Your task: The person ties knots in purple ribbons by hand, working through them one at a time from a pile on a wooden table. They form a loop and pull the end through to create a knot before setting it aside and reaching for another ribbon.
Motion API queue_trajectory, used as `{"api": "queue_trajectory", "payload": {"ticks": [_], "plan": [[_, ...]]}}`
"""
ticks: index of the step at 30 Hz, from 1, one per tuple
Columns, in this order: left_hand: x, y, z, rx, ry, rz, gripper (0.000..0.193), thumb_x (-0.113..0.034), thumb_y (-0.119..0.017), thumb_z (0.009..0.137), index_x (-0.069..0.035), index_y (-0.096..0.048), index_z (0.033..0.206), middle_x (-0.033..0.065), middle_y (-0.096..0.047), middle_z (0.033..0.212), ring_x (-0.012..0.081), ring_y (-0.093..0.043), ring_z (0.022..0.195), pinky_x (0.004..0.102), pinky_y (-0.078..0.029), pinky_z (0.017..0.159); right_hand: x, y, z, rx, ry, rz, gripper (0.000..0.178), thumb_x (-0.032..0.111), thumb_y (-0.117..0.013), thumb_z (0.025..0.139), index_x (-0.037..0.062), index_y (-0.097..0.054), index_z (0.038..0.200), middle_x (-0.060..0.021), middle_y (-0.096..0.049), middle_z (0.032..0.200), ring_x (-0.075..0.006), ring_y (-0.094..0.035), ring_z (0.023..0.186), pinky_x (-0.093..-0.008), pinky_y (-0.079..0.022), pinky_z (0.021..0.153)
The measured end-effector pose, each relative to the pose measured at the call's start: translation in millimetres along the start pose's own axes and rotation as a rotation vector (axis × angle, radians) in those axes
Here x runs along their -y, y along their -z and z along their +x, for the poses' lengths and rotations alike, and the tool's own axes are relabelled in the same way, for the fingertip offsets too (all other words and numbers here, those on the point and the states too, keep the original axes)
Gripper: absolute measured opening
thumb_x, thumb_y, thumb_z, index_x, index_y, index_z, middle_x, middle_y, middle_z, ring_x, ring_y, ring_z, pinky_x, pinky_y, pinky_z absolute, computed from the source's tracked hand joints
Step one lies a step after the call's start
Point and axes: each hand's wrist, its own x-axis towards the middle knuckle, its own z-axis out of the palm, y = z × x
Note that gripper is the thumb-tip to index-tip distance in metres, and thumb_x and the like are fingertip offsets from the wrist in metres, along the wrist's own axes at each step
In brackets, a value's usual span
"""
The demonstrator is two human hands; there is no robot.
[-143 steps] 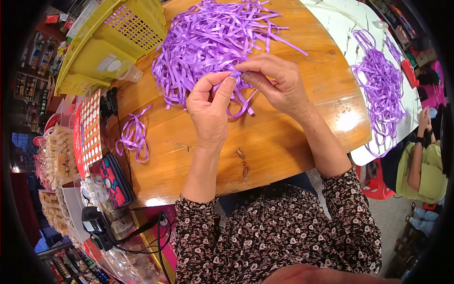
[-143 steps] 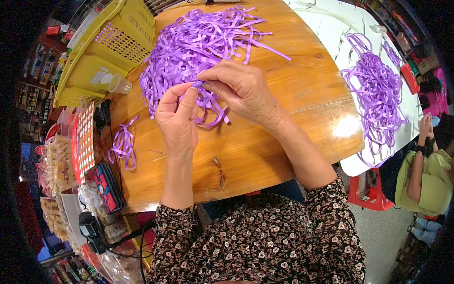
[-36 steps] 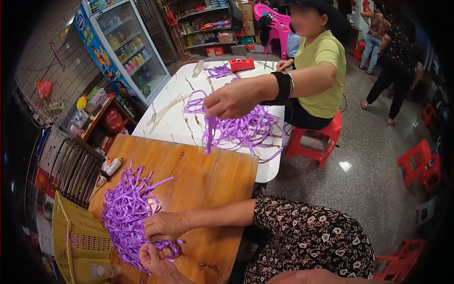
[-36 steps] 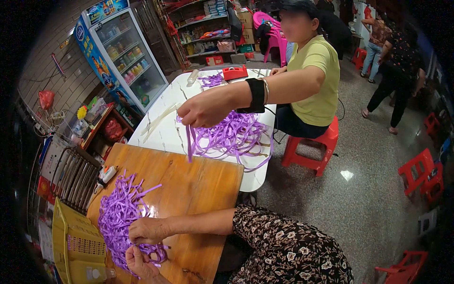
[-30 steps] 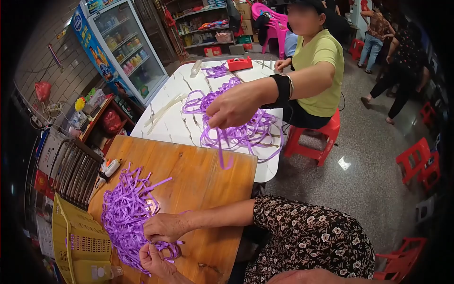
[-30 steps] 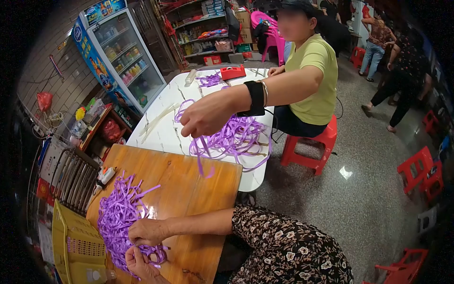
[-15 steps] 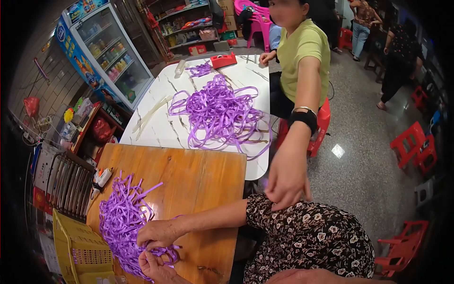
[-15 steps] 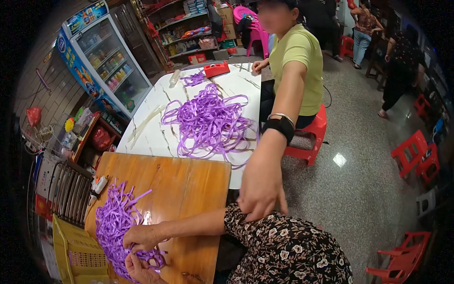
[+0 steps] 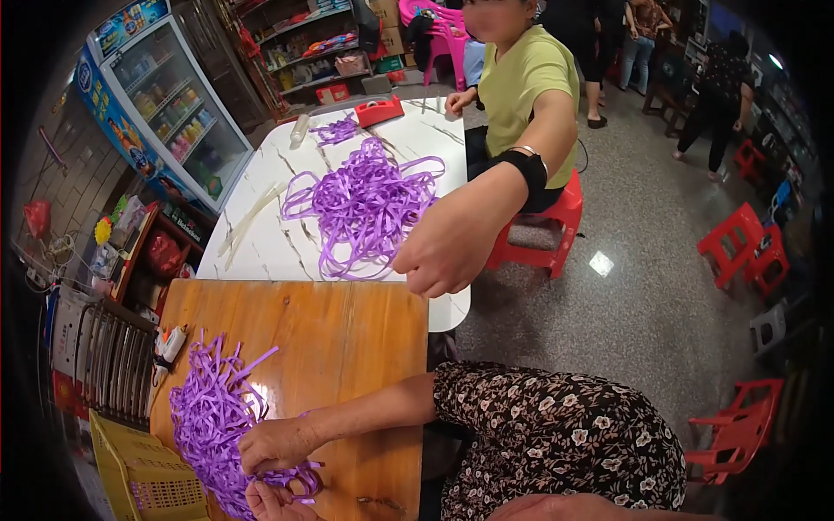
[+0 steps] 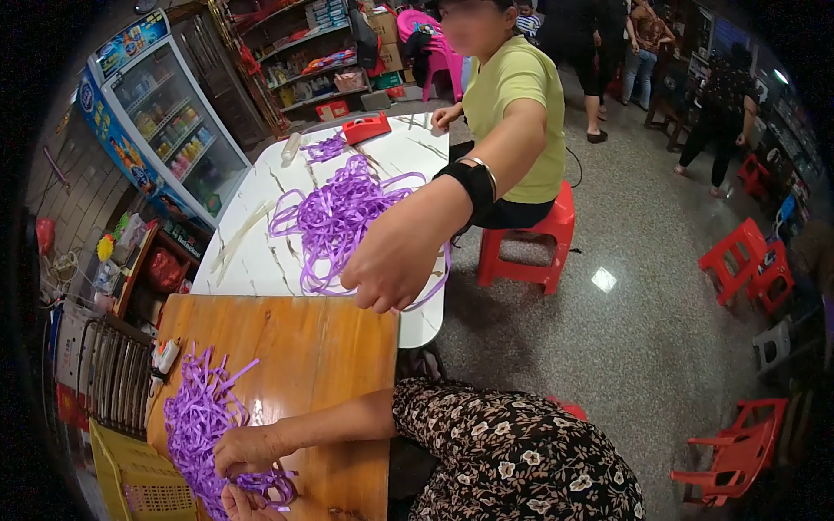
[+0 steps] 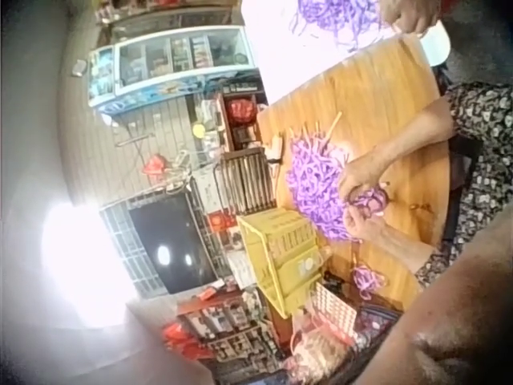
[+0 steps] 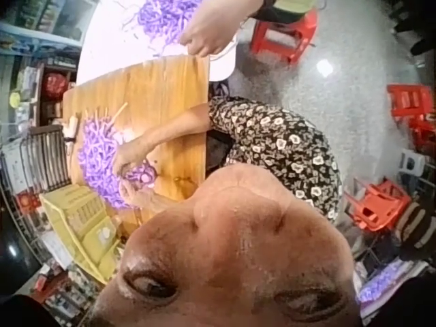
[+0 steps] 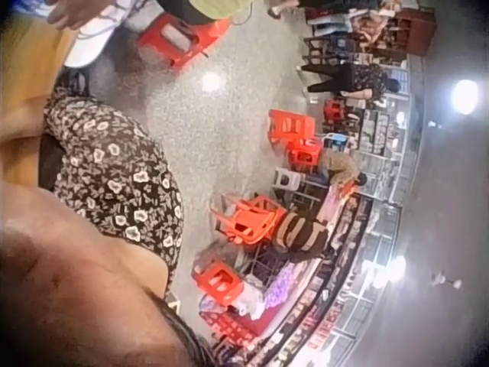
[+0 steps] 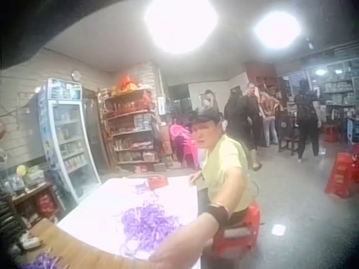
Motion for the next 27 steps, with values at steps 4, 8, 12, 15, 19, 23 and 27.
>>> {"api": "queue_trajectory", "payload": {"ticks": [4, 8, 12, 15, 19, 23, 27], "plan": [[6.6, 13.0, 7.2, 0.037, 0.024, 0.05, 0.024, -0.014, -0.061, 0.082, -0.002, -0.048, 0.066, 0.0025, -0.043, 0.058, 0.0139, -0.041, 0.055, 0.0257, -0.034, 0.051, -7.4, 1.5, -3.4, 0.009, 0.014, -0.047, 0.011, 0.006, -0.064, 0.072, 0.0035, -0.057, 0.08, -0.0109, -0.054, 0.076, -0.0286, -0.055, 0.076, -0.0373, -0.045, 0.063], [22.6, 37.2, 19.8, 0.089, -0.039, -0.062, 0.009, -0.01, -0.054, 0.088, -0.001, -0.054, 0.088, -0.0039, -0.04, 0.057, 0.0017, -0.03, 0.044, 0.0169, -0.022, 0.04, -16.0, -11.1, -0.6, -0.001, 0.059, -0.077, 0.013, 0.012, -0.065, 0.07, 0.0048, -0.057, 0.077, -0.0107, -0.053, 0.074, -0.0292, -0.055, 0.073, -0.0382, -0.044, 0.06], [27.3, 18.9, 18.4, 0.173, -0.074, -0.075, 0.008, -0.009, -0.053, 0.089, -0.003, -0.055, 0.084, -0.0036, -0.039, 0.055, 0.0026, -0.028, 0.043, 0.0175, -0.021, 0.038, -9.8, 8.8, -4.7, 0.117, -0.02, -0.167, 0.018, 0.016, -0.067, 0.069, 0.005, -0.058, 0.081, -0.0107, -0.055, 0.078, -0.0296, -0.054, 0.077, -0.0399, -0.044, 0.064], [30.5, 22.7, 20.0, 0.163, -0.005, -0.154, 0.007, -0.008, -0.053, 0.089, -0.003, -0.055, 0.084, -0.0038, -0.036, 0.053, 0.0032, -0.027, 0.043, 0.0184, -0.021, 0.038, -4.5, 13.2, -4.0, 0.012, -0.028, -0.281, 0.022, 0.02, -0.069, 0.067, 0.0102, -0.06, 0.084, -0.0092, -0.058, 0.084, -0.0287, -0.055, 0.084, -0.0405, -0.043, 0.069], [15.7, 19.4, 12.5, 0.051, 0.037, -0.173, 0.01, -0.007, -0.052, 0.089, -0.005, -0.052, 0.079, -0.0048, -0.03, 0.052, 0.0038, -0.026, 0.044, 0.0194, -0.02, 0.039, 5.5, 19.4, 1.9, -0.16, -0.043, -0.249, 0.031, 0.026, -0.07, 0.068, 0.0085, -0.061, 0.092, -0.0098, -0.057, 0.089, -0.0275, -0.053, 0.089, -0.0411, -0.041, 0.074], [19.2, 29.6, 18.1, 0.072, 0.04, -0.287, 0.015, -0.004, -0.05, 0.088, -0.007, -0.047, 0.074, -0.0042, -0.028, 0.054, 0.0053, -0.025, 0.046, 0.0201, -0.019, 0.041, 32.0, 37.4, -9.5, -0.162, -0.026, -0.126, 0.024, 0.015, -0.067, 0.073, 0.0024, -0.059, 0.092, -0.0119, -0.056, 0.082, -0.0292, -0.055, 0.077, -0.0385, -0.043, 0.068], [18.1, 24.0, 19.2, 0.163, 0.085, -0.396, 0.009, -0.002, -0.049, 0.088, -0.004, -0.049, 0.079, -0.0028, -0.031, 0.058, 0.0057, -0.024, 0.047, 0.02, -0.02, 0.041, 40.1, 48.2, -41.5, -0.082, -0.066, -0.112, 0.017, 0.013, -0.065, 0.076, 0.0031, -0.06, 0.09, -0.0108, -0.057, 0.078, -0.0276, -0.056, 0.075, -0.0364, -0.044, 0.064]]}}
